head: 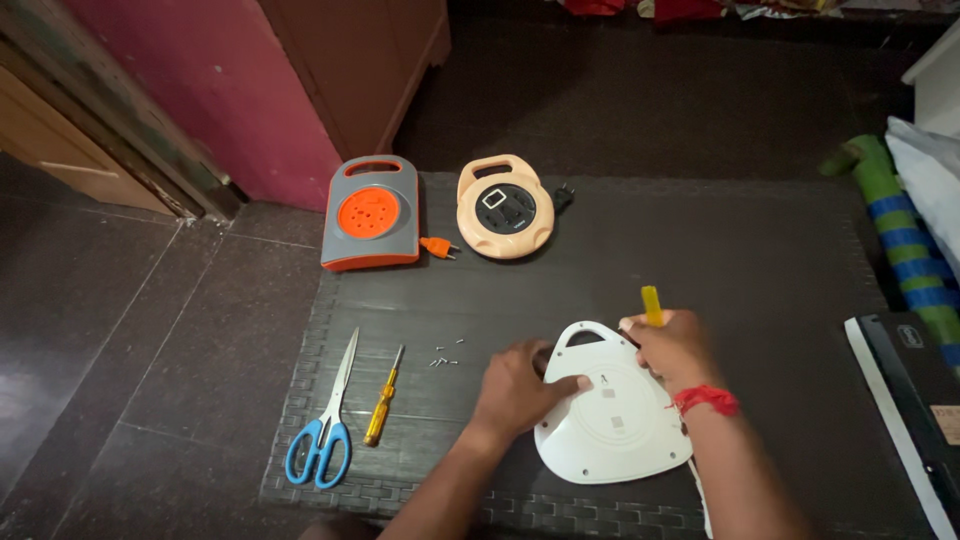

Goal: The person assembles a round power extension cord by wrapping the white cable around the black spool and fitting it into the white triangular casing.

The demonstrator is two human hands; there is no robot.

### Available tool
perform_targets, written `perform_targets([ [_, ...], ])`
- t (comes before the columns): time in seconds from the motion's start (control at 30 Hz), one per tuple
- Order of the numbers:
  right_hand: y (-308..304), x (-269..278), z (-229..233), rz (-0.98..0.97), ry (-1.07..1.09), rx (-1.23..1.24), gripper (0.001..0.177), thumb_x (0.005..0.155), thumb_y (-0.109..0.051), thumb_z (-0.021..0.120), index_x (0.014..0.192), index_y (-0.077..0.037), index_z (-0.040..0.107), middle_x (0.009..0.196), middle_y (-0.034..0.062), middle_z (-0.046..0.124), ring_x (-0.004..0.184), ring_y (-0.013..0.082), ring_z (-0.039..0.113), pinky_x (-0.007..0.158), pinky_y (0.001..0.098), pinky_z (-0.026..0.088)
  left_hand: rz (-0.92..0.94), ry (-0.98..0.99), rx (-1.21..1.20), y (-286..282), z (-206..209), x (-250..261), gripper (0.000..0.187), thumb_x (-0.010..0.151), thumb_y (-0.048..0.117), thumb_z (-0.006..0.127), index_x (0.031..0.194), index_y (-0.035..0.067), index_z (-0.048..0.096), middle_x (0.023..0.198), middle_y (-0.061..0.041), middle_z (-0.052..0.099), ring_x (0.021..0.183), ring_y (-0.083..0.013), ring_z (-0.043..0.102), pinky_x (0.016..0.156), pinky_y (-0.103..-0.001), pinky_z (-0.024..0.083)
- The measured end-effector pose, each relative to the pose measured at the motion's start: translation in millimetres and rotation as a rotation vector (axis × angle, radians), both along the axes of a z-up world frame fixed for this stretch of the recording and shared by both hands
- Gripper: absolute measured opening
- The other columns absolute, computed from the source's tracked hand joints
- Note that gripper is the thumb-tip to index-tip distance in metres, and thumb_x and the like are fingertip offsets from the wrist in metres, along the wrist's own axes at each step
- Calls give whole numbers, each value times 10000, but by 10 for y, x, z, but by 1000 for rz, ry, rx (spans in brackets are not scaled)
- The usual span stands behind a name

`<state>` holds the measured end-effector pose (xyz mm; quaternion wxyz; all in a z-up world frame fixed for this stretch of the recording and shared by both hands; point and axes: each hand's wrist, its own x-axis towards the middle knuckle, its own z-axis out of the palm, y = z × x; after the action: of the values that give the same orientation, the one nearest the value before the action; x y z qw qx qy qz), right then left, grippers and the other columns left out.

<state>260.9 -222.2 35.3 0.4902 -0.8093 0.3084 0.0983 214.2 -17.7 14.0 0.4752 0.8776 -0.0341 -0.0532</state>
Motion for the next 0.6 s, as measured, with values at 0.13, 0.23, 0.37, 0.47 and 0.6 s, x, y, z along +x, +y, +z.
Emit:
perform_targets([
  [0.13, 73, 17, -86, 124, -61, 85, 175, 885, -138, 767, 1024, -32, 779, 738, 71, 711, 614, 135, 573, 608, 331, 490, 58, 118, -116, -28, -39, -16, 516, 755, 415, 855, 1095, 37, 765, 840, -119, 766, 725, -196, 740, 702, -329, 583],
  [0.23, 85, -30, -70, 361, -287, -36, 150, 858, -127, 741, 957, -28, 798, 791, 53, 772, 695, 135, 702, 668, 337, 551, 179, 273, -331, -43, -17, -5, 413, 868, 350, 782, 1095, 6, 755, 883, -116, 761, 755, -170, 689, 710, -316, 554],
  [0.37, 279, -119, 164, 486, -340, -132, 145, 880, -168, 745, 930, -34, 769, 820, 113, 774, 746, 197, 717, 700, 359, 551, 173, 248, -642, -43, 5, 10, 268, 934, 146, 665, 1137, -6, 751, 979, -60, 785, 851, -105, 703, 772, -259, 557],
  [0.47, 442, -214, 389, 527, -470, -203, 129, 864, -163, 733, 909, -44, 754, 856, 91, 764, 757, 215, 750, 696, 360, 552, 213, 342, -686, -24, 21, 22, 267, 960, 97, 586, 1154, 2, 744, 960, -55, 790, 797, -96, 693, 731, -256, 558],
  [0.6, 570, -254, 523, 612, -485, -276, 143, 870, -172, 737, 883, -31, 757, 865, 92, 736, 748, 262, 737, 685, 385, 542, 252, 324, -645, -11, 56, -5, 243, 935, 58, 613, 1108, -26, 763, 916, -57, 796, 758, -89, 686, 699, -255, 547],
])
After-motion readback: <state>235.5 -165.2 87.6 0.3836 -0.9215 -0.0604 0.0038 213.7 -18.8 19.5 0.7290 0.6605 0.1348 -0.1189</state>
